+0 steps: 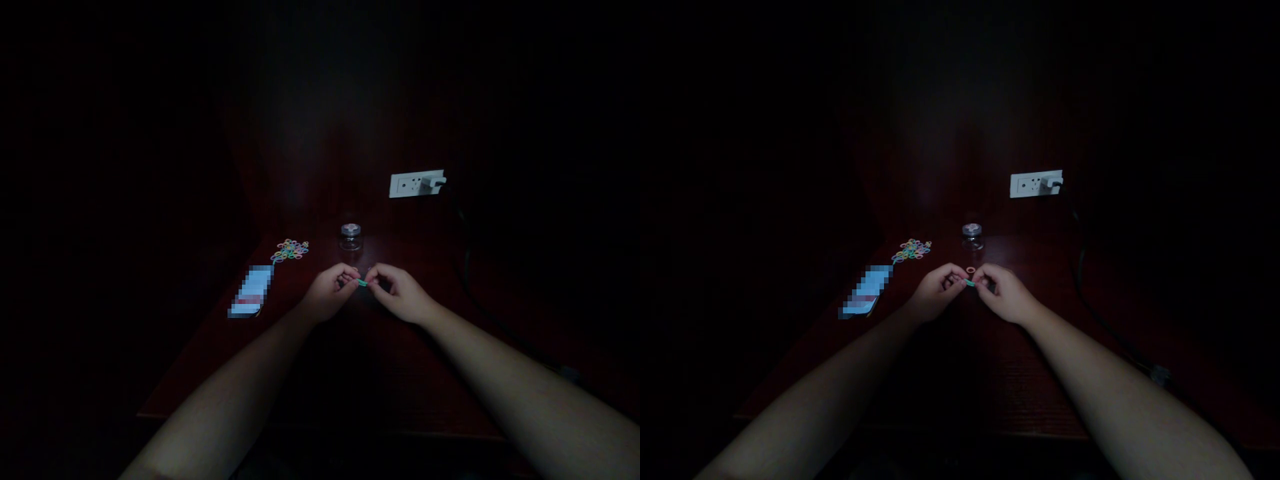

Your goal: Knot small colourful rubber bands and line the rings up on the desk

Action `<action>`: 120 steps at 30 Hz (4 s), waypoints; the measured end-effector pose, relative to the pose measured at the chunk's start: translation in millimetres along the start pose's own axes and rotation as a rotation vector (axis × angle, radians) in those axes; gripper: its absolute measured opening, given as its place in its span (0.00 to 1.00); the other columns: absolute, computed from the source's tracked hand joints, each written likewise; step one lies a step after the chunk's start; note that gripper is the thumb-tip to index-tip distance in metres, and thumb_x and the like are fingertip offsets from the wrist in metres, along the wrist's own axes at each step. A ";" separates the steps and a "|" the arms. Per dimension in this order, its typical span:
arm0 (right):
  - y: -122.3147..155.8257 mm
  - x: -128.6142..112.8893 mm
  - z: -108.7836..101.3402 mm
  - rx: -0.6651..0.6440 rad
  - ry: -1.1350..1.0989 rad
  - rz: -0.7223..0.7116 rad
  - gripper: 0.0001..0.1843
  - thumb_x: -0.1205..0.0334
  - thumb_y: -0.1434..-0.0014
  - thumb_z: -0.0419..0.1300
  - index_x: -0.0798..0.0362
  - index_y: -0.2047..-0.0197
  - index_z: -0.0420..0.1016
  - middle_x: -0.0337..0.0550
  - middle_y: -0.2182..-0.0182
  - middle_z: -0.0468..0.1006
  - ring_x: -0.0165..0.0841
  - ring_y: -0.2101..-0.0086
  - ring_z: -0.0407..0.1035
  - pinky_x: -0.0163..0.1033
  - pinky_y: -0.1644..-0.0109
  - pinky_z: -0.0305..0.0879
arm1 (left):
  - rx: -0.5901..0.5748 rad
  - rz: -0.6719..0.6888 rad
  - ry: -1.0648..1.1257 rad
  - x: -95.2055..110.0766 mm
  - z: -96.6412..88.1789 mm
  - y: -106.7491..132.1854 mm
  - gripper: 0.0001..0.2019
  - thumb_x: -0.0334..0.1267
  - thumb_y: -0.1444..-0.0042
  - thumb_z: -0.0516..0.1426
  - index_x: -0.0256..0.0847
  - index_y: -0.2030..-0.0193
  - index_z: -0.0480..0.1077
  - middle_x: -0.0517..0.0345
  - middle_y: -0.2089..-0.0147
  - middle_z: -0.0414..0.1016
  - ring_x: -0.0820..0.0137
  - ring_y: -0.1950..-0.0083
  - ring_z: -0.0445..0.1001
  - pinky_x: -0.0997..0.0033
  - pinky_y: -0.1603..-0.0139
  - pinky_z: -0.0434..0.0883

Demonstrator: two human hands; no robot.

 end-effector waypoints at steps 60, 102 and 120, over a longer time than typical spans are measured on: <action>0.1 4.4 3.0 -0.007 -0.182 0.106 0.07 0.59 0.43 0.56 0.54 0.68 0.69 0.42 0.74 0.74 0.32 0.72 0.68 0.36 0.68 0.63 | -0.097 -0.094 0.232 -0.6 14.9 3.8 0.05 0.33 0.48 0.55 0.37 0.66 0.62 0.56 0.68 0.75 0.76 0.70 0.71 0.75 0.68 0.66; 2.4 -1.7 -5.0 0.055 -0.094 0.064 0.06 0.60 0.41 0.54 0.53 0.67 0.67 0.41 0.72 0.71 0.32 0.71 0.65 0.36 0.67 0.63 | -0.014 -0.078 0.236 5.3 3.1 1.5 0.08 0.39 0.46 0.56 0.36 0.64 0.66 0.59 0.68 0.70 0.76 0.69 0.67 0.76 0.68 0.64; 0.5 1.8 -0.4 0.040 -0.256 0.102 0.08 0.58 0.42 0.56 0.54 0.68 0.68 0.40 0.76 0.71 0.30 0.74 0.64 0.35 0.69 0.60 | -0.026 -0.104 0.397 -0.4 7.3 0.0 0.12 0.39 0.50 0.60 0.35 0.62 0.66 0.57 0.67 0.71 0.76 0.67 0.69 0.75 0.64 0.65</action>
Point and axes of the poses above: each hand's wrist, its own y-axis away from the middle knuckle, its own z-axis out of the palm, x = y × z, the point moved 7 cm from there along -y, towards the middle knuckle
